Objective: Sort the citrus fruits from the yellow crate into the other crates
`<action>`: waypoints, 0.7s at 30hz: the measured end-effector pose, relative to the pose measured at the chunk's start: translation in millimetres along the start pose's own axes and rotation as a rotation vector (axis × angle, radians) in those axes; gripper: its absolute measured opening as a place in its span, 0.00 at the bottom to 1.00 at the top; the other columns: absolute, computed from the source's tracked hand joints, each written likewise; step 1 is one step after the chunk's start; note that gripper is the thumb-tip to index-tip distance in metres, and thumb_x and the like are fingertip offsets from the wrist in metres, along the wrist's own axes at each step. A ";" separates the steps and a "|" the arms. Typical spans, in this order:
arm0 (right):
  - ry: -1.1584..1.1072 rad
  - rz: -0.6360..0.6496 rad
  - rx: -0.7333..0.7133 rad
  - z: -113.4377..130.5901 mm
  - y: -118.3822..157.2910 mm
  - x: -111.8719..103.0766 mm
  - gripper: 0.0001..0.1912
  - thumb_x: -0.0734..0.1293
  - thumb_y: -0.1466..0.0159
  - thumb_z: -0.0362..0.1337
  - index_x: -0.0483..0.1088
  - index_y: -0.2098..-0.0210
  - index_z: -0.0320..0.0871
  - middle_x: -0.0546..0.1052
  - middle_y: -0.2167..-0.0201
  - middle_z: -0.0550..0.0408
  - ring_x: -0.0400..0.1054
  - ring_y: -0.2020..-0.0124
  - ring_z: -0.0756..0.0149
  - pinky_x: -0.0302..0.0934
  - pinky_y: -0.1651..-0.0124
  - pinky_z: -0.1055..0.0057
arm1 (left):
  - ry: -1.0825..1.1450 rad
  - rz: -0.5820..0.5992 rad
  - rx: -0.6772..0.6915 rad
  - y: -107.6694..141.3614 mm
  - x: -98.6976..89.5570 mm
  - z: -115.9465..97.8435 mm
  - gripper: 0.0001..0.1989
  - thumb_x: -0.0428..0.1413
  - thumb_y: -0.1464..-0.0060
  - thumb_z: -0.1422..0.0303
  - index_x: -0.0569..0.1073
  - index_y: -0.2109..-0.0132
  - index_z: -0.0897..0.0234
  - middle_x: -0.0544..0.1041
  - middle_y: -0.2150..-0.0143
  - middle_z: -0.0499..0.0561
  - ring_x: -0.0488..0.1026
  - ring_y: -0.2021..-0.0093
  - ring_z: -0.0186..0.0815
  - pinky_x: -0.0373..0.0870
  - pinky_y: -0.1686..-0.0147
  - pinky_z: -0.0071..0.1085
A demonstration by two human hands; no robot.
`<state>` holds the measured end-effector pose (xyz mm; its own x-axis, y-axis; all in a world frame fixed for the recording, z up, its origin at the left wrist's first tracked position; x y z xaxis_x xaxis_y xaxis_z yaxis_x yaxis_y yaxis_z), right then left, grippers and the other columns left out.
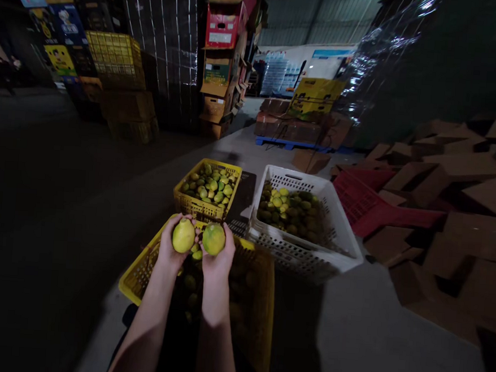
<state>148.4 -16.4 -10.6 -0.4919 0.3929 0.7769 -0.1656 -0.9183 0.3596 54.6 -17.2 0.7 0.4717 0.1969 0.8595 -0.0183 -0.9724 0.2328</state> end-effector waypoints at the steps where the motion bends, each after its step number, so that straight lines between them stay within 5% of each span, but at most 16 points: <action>1: 0.018 0.024 -0.010 0.3 -0.6 -0.4 0.10 0.70 0.51 0.43 0.70 0.74 0.45 0.74 0.77 0.61 0.66 0.79 0.70 0.60 0.78 0.72 | -0.045 0.025 0.003 -0.2 -0.9 0.6 0.08 0.57 0.51 0.67 0.75 0.72 0.69 0.75 0.77 0.51 0.73 0.79 0.33 0.68 0.82 0.24; 7: 0.168 0.184 -0.160 4.8 0.3 -1.6 0.11 0.67 0.52 0.46 0.69 0.81 0.46 0.72 0.78 0.56 0.62 0.78 0.67 0.61 0.75 0.68 | -0.108 0.097 0.005 -2.2 -10.1 4.7 0.11 0.58 0.51 0.68 0.69 0.79 0.66 0.71 0.81 0.49 0.70 0.82 0.31 0.65 0.85 0.24; 13: 0.100 0.168 -0.202 18.0 4.9 -9.3 0.11 0.67 0.51 0.46 0.67 0.82 0.48 0.71 0.79 0.55 0.64 0.75 0.65 0.61 0.74 0.69 | -0.131 0.211 -0.012 1.1 -2.5 14.5 0.13 0.57 0.51 0.72 0.67 0.81 0.66 0.68 0.82 0.51 0.74 0.77 0.37 0.69 0.82 0.26; 17: -0.013 0.137 -0.086 21.9 4.4 -15.7 0.14 0.66 0.47 0.51 0.71 0.74 0.46 0.72 0.76 0.56 0.63 0.78 0.68 0.59 0.79 0.70 | -0.018 0.137 -0.091 3.2 7.3 29.2 0.11 0.54 0.47 0.69 0.70 0.77 0.65 0.71 0.79 0.51 0.71 0.80 0.32 0.68 0.82 0.25; 21: -0.060 0.028 -0.116 19.1 0.8 -25.0 0.11 0.66 0.46 0.47 0.70 0.68 0.48 0.76 0.70 0.56 0.70 0.71 0.66 0.68 0.68 0.68 | 0.252 0.013 -0.107 -1.3 8.2 45.6 0.12 0.49 0.43 0.66 0.75 0.65 0.65 0.78 0.70 0.51 0.74 0.75 0.30 0.71 0.78 0.23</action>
<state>176.9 -26.1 -19.9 -0.4462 0.3661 0.8166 -0.2520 -0.9270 0.2779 98.7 -20.0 -13.4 0.2371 0.2228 0.9456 -0.1221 -0.9588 0.2565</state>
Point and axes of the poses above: each hand's wrist, its own y-axis away from the middle knuckle, its own x-axis out of the palm, z = x × y, the point moved 3 cm from there along -y, towards the middle knuckle
